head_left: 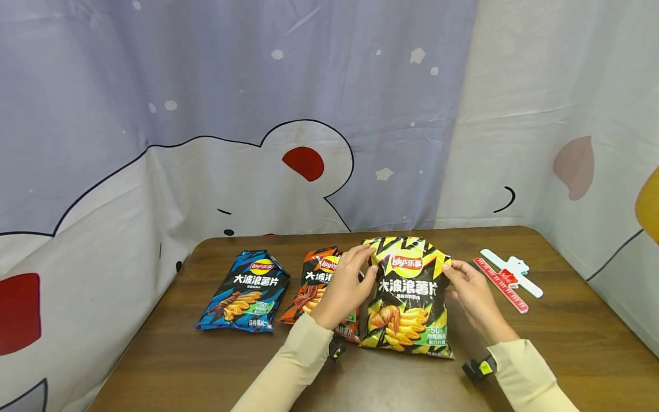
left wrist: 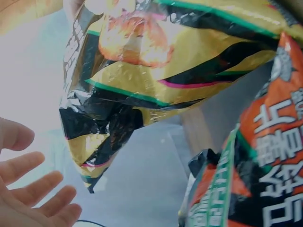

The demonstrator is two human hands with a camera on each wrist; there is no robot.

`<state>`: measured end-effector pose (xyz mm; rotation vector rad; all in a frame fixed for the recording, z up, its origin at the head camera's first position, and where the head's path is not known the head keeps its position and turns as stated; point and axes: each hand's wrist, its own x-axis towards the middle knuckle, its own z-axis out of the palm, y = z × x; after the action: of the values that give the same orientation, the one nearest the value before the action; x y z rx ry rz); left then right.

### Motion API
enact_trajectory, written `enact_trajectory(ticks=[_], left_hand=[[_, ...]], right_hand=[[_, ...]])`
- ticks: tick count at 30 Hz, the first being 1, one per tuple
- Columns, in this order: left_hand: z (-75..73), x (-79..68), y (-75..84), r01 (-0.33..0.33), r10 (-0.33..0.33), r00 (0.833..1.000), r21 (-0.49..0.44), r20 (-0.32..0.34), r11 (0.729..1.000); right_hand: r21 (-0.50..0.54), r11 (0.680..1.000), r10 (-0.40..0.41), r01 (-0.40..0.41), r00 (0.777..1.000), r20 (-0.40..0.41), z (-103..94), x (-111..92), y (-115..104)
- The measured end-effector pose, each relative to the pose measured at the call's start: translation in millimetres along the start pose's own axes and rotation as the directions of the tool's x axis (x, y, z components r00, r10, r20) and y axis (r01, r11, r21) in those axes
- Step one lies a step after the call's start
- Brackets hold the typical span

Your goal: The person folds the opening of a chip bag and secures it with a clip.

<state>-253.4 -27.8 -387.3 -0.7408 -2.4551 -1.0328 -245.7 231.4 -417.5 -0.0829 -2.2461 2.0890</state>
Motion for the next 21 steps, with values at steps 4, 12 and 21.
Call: enact_trajectory(ticks=[4, 12, 21], left_hand=[[-2.7, 4.0, 3.0, -0.016, 0.016, 1.000, 0.008, 0.002, 1.000], [-9.0, 9.4, 5.9, 0.003, -0.004, 0.999, 0.021, 0.045, 1.000], [-14.9, 9.4, 6.0, -0.011, 0.010, 0.999, 0.026, 0.051, 1.000]], right_hand=[[0.007, 1.000, 0.015, -0.015, 1.000, 0.015, 1.1, -3.8, -1.6], [0.010, 1.000, 0.002, -0.002, 1.000, 0.017, 4.7, -12.0, -3.9], [0.024, 1.000, 0.002, -0.002, 1.000, 0.011, 3.4, -19.0, -5.4]])
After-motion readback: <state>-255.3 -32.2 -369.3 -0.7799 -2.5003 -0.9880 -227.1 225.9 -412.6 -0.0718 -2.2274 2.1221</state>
